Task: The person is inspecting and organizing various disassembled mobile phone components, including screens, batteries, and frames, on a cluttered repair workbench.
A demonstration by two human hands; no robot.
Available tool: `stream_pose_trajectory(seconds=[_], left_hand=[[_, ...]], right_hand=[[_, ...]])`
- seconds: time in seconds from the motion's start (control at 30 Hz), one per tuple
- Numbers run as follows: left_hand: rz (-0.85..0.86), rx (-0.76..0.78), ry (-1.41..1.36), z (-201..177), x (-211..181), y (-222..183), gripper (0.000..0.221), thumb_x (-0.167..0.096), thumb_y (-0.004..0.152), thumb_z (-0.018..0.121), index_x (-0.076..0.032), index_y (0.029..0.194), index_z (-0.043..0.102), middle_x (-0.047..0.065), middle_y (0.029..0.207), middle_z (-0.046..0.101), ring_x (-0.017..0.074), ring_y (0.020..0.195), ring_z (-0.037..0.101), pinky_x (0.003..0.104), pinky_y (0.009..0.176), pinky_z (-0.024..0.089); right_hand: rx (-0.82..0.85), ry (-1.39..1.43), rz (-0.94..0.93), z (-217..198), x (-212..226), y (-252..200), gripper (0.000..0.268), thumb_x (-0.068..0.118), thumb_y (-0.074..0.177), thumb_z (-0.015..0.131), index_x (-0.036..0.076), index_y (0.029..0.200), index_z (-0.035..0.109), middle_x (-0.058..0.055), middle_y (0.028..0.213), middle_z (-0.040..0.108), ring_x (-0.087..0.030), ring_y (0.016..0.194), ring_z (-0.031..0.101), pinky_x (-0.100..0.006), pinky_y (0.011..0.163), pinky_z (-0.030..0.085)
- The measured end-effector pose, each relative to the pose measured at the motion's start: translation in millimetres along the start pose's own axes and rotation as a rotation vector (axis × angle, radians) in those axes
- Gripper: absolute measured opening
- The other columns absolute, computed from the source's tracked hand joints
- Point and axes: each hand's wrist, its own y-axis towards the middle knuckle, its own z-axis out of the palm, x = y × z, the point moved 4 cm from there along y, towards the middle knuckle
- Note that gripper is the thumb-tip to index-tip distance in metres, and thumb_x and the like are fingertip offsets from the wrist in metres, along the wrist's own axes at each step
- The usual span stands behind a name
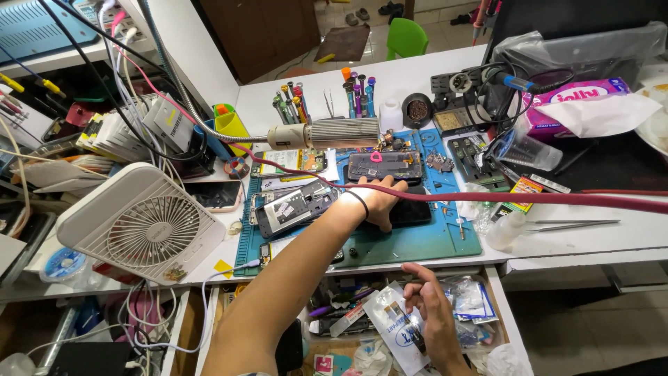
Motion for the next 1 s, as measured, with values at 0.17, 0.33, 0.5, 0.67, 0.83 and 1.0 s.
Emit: stream_pose_trajectory(seconds=[0.17,0.33,0.5,0.67,0.83,1.0], left_hand=[[0.024,-0.068,0.060,6.2,2.0,6.4,0.087,-0.035,0.071,0.089,-0.016,0.142,0.042,0.014,0.138,0.047,0.0409,0.118,0.061,0.061,0.106,0.040],[0.025,-0.105,0.137,8.7,0.6,9.6,0.088,-0.032,0.073,0.089,-0.019,0.146,0.041,0.014,0.142,0.047,0.0376,0.127,0.049,0.059,0.101,0.044],[0.018,-0.160,0.154,21.3,8.2,28.0,0.084,-0.030,0.071,0.089,-0.022,0.142,0.045,0.012,0.139,0.045,0.0389,0.123,0.052,0.060,0.093,0.049],[0.024,-0.175,0.140,17.6,7.9,23.0,0.069,-0.027,0.075,0.087,-0.022,0.134,0.050,0.013,0.132,0.050,0.0403,0.120,0.055,0.063,0.094,0.049],[-0.009,-0.090,0.083,12.6,4.9,11.3,0.079,-0.017,0.079,0.081,-0.029,0.146,0.043,0.011,0.139,0.047,0.0360,0.126,0.055,0.058,0.103,0.047],[-0.013,-0.140,0.119,13.0,3.0,8.7,0.080,-0.022,0.078,0.086,-0.028,0.145,0.043,0.010,0.134,0.052,0.0348,0.121,0.056,0.056,0.098,0.049]], right_hand=[[-0.007,0.011,-0.012,0.2,1.8,-0.2,0.062,0.043,0.102,0.036,0.001,0.142,0.059,-0.011,0.083,0.061,-0.019,0.072,0.051,-0.032,0.069,0.046],[0.010,0.010,-0.011,-0.3,0.2,-0.4,0.063,0.044,0.102,0.036,0.002,0.142,0.059,-0.011,0.083,0.060,-0.019,0.073,0.052,-0.032,0.070,0.046],[0.011,0.015,0.009,0.6,0.5,-0.6,0.063,0.044,0.103,0.034,0.001,0.142,0.058,-0.012,0.081,0.059,-0.021,0.071,0.051,-0.035,0.069,0.044],[0.005,-0.032,0.043,-1.0,-6.7,-0.2,0.061,0.041,0.106,0.029,0.002,0.145,0.055,-0.015,0.084,0.060,-0.025,0.075,0.054,-0.039,0.074,0.046],[0.011,-0.025,-0.004,-4.9,-13.6,-0.3,0.061,0.040,0.108,0.029,0.000,0.145,0.055,-0.017,0.085,0.060,-0.027,0.075,0.055,-0.039,0.073,0.047],[0.012,-0.032,-0.013,-2.6,-12.9,-0.8,0.063,0.042,0.108,0.029,-0.002,0.146,0.054,-0.018,0.082,0.059,-0.027,0.077,0.055,-0.039,0.075,0.046]])
